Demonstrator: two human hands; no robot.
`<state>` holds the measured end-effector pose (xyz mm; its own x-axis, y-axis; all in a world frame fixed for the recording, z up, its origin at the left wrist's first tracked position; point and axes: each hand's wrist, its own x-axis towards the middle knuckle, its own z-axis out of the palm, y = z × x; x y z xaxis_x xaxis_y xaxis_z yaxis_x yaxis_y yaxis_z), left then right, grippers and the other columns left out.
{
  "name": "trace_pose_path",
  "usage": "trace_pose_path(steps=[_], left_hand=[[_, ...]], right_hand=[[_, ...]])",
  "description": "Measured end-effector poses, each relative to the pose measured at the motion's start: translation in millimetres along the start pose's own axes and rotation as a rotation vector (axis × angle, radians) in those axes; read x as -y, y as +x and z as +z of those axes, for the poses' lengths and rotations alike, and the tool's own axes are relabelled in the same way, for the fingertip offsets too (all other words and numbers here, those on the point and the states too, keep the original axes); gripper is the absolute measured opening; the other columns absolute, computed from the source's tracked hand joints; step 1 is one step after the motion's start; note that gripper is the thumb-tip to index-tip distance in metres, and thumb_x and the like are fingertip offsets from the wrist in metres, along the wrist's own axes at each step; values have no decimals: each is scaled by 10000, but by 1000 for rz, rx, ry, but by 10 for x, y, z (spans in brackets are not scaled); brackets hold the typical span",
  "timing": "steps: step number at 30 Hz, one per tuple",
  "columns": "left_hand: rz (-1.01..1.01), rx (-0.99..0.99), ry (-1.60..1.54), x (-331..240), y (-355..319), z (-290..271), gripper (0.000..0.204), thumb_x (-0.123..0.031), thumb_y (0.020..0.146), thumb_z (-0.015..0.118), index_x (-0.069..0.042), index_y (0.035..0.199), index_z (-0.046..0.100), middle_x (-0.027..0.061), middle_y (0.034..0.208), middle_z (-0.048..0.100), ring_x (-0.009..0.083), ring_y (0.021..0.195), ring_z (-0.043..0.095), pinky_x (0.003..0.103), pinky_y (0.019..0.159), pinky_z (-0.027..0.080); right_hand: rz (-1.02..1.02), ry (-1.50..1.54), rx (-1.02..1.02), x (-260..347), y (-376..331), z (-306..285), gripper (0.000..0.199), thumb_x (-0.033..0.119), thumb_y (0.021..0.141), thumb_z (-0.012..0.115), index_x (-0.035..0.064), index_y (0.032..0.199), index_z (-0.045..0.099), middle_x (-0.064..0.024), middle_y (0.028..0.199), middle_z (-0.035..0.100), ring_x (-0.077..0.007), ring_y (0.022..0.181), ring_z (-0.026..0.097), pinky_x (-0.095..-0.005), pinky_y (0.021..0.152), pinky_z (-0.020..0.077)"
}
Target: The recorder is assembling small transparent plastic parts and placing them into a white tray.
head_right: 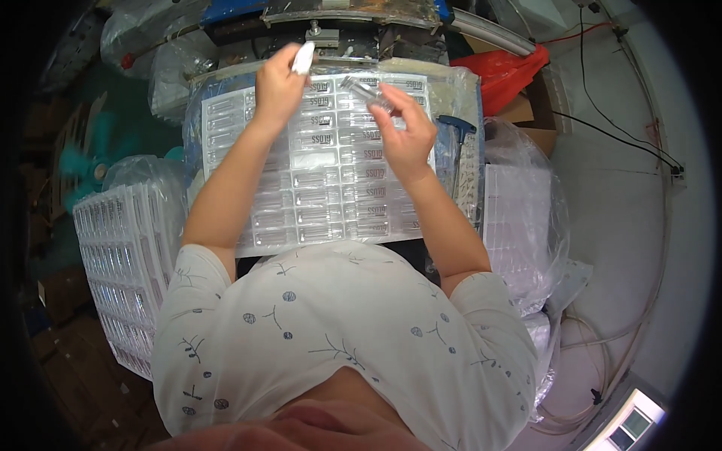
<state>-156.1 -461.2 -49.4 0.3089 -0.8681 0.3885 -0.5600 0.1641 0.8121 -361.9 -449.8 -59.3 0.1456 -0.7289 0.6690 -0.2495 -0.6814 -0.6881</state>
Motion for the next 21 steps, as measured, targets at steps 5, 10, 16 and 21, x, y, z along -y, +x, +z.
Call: trace_pose_path(steps=[5,10,16,21], left_hand=[[311,-422,456,-499,1026,340,289,-324,893,504,-40,932,541,195,777,625,378,737,619,463,689,492],[223,-306,360,-568,1014,223,335,-369,907,471,-41,918,540,221,783,630,402,734,612,483,694,484],[114,-42,211,-84,-303,-185,437,-28,757,615,-109,1178,532,102,833,650,243,725,640,344,638,495],[-59,111,215,306,-1010,-543,560,90,661,533,-114,1182,530,94,858,633,282,775,614,390,686,490]], right_hand=[[-48,-56,-93,-127,513,-58,249,81,757,735,-7,978,662,-119,981,675,-145,771,632,-234,651,495],[-195,-83,-168,-152,929,69,247,85,749,744,0,970,670,-118,948,678,-155,763,642,-249,631,507],[-681,-374,-176,12,1540,607,382,106,664,733,21,1017,614,-120,951,641,-300,846,586,-381,725,488],[-520,-653,-16,-133,1693,829,232,170,714,672,64,913,617,-100,894,625,-278,844,567,-392,712,468]])
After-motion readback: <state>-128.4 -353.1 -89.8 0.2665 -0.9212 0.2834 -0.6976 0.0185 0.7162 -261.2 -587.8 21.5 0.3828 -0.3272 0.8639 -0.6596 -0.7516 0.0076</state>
